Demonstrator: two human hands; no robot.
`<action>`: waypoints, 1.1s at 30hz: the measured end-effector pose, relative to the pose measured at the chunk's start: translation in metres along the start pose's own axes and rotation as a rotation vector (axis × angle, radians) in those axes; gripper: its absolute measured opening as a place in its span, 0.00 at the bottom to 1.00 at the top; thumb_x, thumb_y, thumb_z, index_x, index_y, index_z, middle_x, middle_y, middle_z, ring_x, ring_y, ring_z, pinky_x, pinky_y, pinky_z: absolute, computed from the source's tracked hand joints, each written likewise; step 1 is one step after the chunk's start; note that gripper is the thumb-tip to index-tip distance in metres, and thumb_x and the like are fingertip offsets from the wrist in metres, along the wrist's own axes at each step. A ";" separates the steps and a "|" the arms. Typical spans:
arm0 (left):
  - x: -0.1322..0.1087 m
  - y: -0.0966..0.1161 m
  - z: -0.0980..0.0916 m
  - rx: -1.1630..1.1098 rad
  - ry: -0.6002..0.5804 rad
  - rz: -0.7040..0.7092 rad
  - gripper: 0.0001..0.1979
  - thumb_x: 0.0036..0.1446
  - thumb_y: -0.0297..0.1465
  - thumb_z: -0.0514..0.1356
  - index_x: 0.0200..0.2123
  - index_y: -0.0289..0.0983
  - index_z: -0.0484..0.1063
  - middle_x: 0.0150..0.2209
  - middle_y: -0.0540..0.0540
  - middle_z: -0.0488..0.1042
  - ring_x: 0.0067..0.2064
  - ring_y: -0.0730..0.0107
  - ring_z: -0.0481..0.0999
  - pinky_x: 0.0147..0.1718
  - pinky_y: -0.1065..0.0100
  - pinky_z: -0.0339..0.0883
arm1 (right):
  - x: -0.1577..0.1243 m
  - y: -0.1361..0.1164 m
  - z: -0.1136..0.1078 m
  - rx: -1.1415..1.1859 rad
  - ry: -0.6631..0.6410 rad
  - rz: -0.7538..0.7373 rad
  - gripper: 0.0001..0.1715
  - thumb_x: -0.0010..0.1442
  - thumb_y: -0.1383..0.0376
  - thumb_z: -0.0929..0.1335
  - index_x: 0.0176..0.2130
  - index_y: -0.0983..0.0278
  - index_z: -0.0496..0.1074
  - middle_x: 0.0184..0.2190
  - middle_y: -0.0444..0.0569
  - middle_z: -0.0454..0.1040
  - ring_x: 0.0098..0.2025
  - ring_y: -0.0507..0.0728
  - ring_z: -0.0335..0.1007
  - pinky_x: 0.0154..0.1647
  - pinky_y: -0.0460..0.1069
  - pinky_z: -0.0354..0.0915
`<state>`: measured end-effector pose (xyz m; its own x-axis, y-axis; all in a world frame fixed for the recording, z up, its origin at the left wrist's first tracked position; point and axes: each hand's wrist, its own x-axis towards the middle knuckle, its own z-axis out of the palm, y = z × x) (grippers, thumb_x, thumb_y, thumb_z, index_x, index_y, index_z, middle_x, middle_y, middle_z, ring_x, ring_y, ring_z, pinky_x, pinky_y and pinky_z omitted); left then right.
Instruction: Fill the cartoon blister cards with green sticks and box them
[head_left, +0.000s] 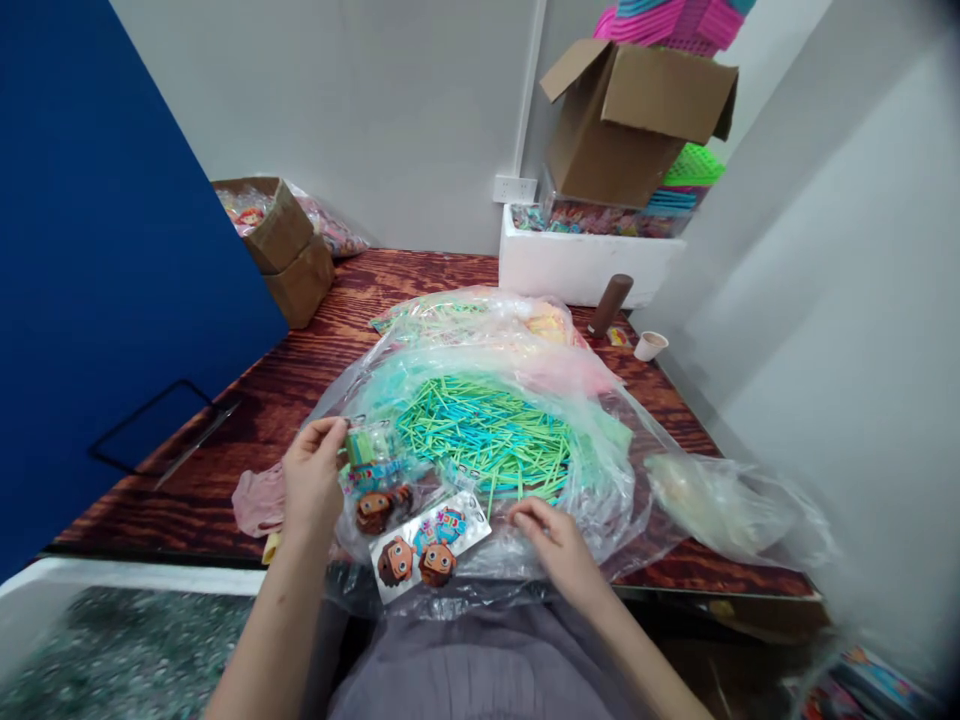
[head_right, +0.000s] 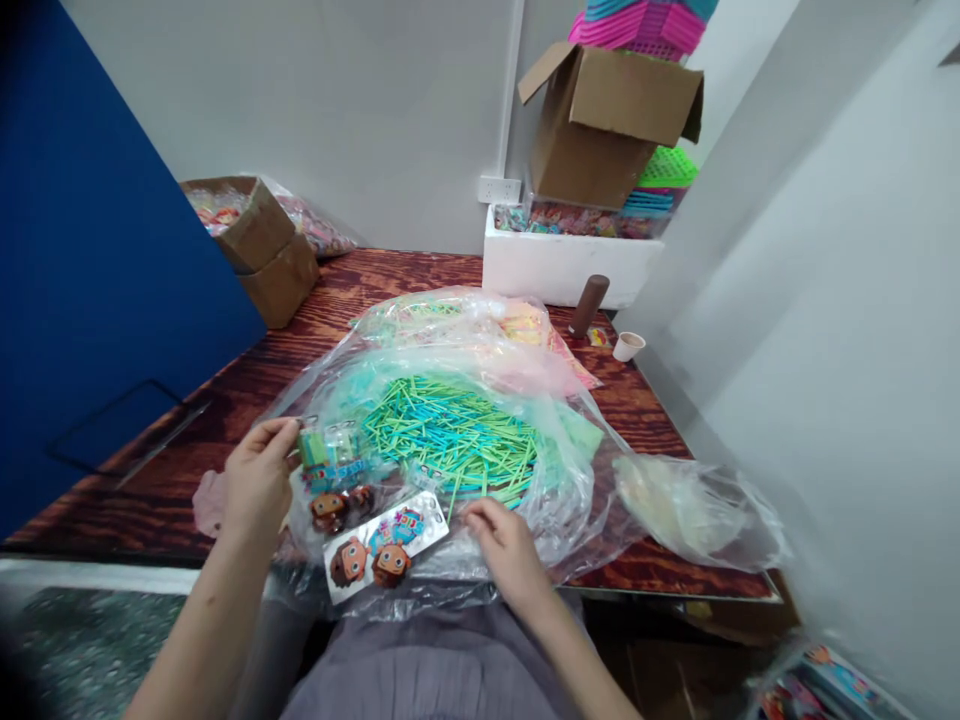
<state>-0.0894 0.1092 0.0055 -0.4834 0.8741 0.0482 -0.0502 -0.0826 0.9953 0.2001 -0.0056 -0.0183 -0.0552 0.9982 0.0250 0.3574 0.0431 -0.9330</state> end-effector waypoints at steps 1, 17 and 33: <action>0.011 -0.008 0.001 0.099 0.071 0.046 0.15 0.48 0.41 0.62 0.34 0.35 0.71 0.31 0.50 0.72 0.31 0.71 0.71 0.31 0.70 0.67 | 0.006 0.008 -0.007 -0.020 0.028 0.017 0.13 0.63 0.60 0.63 0.34 0.63 0.74 0.31 0.45 0.75 0.36 0.56 0.71 0.39 0.49 0.63; -0.038 -0.028 0.002 0.591 0.025 0.404 0.16 0.59 0.39 0.57 0.48 0.41 0.72 0.62 0.41 0.64 0.63 0.54 0.61 0.63 0.54 0.51 | 0.087 0.019 -0.008 -0.532 0.087 -0.181 0.15 0.66 0.67 0.59 0.35 0.63 0.73 0.34 0.48 0.74 0.40 0.56 0.69 0.43 0.49 0.62; -0.065 -0.029 -0.004 0.339 -0.185 0.224 0.13 0.59 0.41 0.57 0.40 0.39 0.75 0.51 0.42 0.73 0.57 0.57 0.69 0.58 0.57 0.59 | 0.194 -0.039 0.087 -1.269 -0.130 -0.337 0.18 0.61 0.77 0.59 0.44 0.73 0.74 0.45 0.66 0.72 0.48 0.67 0.62 0.46 0.59 0.57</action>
<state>-0.0602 0.0524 -0.0272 -0.2832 0.9261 0.2493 0.3425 -0.1452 0.9282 0.0947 0.1823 -0.0079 -0.3763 0.9223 0.0879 0.9248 0.3681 0.0966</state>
